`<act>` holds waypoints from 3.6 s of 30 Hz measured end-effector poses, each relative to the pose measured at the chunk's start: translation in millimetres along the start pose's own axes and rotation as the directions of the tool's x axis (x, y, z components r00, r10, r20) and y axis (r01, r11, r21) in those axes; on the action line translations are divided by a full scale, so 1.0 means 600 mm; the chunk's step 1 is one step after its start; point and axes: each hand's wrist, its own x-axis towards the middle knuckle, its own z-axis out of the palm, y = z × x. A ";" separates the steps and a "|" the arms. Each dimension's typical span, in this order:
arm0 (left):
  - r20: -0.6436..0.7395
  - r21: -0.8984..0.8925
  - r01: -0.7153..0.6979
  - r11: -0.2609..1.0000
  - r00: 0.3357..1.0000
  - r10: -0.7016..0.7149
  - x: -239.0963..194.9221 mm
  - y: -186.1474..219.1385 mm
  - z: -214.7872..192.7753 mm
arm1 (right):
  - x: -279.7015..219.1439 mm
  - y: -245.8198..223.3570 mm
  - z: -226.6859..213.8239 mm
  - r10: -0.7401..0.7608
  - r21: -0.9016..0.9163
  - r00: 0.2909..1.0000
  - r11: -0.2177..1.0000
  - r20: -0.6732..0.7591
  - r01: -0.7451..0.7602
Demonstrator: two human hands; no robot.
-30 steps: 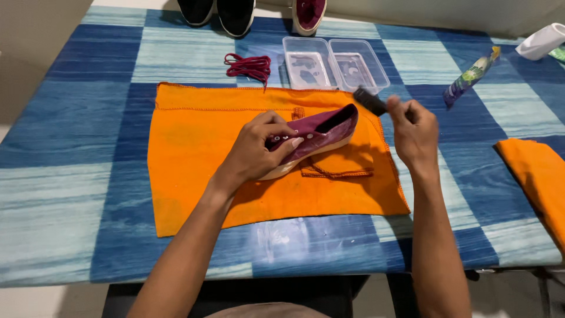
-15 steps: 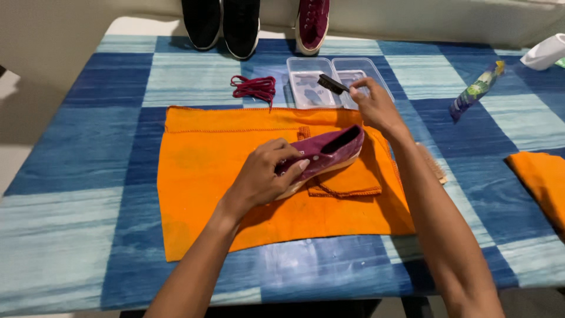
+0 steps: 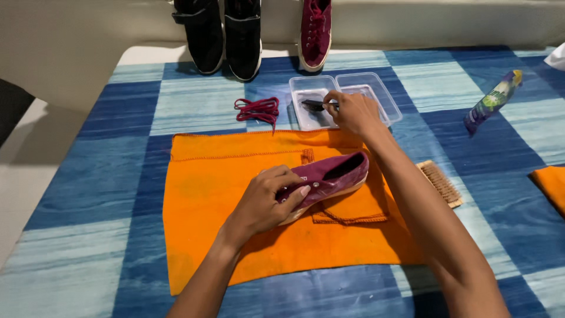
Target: The person scrubs a maroon canvas shoe with a black brush, repeatedly dipping the brush into a container of liquid. The shoe is held steady on an orange cloth while the person cleans the upper fabric and the white rubber sole.
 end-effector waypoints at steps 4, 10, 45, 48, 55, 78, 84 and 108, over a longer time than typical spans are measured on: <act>0.006 0.004 0.014 1.000 1.000 -0.014 0.001 -0.002 0.000 | -0.011 -0.001 -0.001 -0.015 0.024 0.999 1.000 -0.037 0.016; -0.012 0.005 -0.014 1.000 1.000 0.014 -0.005 -0.004 0.007 | -0.011 0.006 0.017 -0.005 0.019 0.998 1.000 -0.070 0.007; -0.098 -0.163 0.028 0.986 0.994 -0.044 0.003 -0.003 -0.009 | -0.048 0.004 -0.039 -0.024 0.506 0.989 0.858 -0.144 0.094; -0.082 -0.145 0.029 0.989 0.996 -0.041 0.002 -0.009 -0.009 | -0.090 -0.001 -0.076 0.035 0.538 0.992 0.842 -0.125 0.038; -0.082 -0.075 -0.052 0.996 0.996 0.046 -0.003 0.033 -0.018 | -0.199 -0.020 -0.131 0.006 0.765 0.982 0.628 -0.189 0.143; -0.020 0.364 0.194 0.911 0.979 -0.201 -0.034 0.015 -0.034 | -0.253 0.050 0.016 -0.067 0.961 0.982 -0.226 -0.179 0.160; -0.220 0.217 0.122 0.968 0.973 -0.073 -0.036 0.027 -0.017 | -0.273 -0.018 -0.036 0.045 0.960 0.972 -0.149 -0.232 0.236; -0.317 0.305 0.034 0.952 0.946 0.068 -0.038 0.016 0.028 | -0.261 -0.032 0.012 0.139 0.971 0.961 0.057 -0.237 0.231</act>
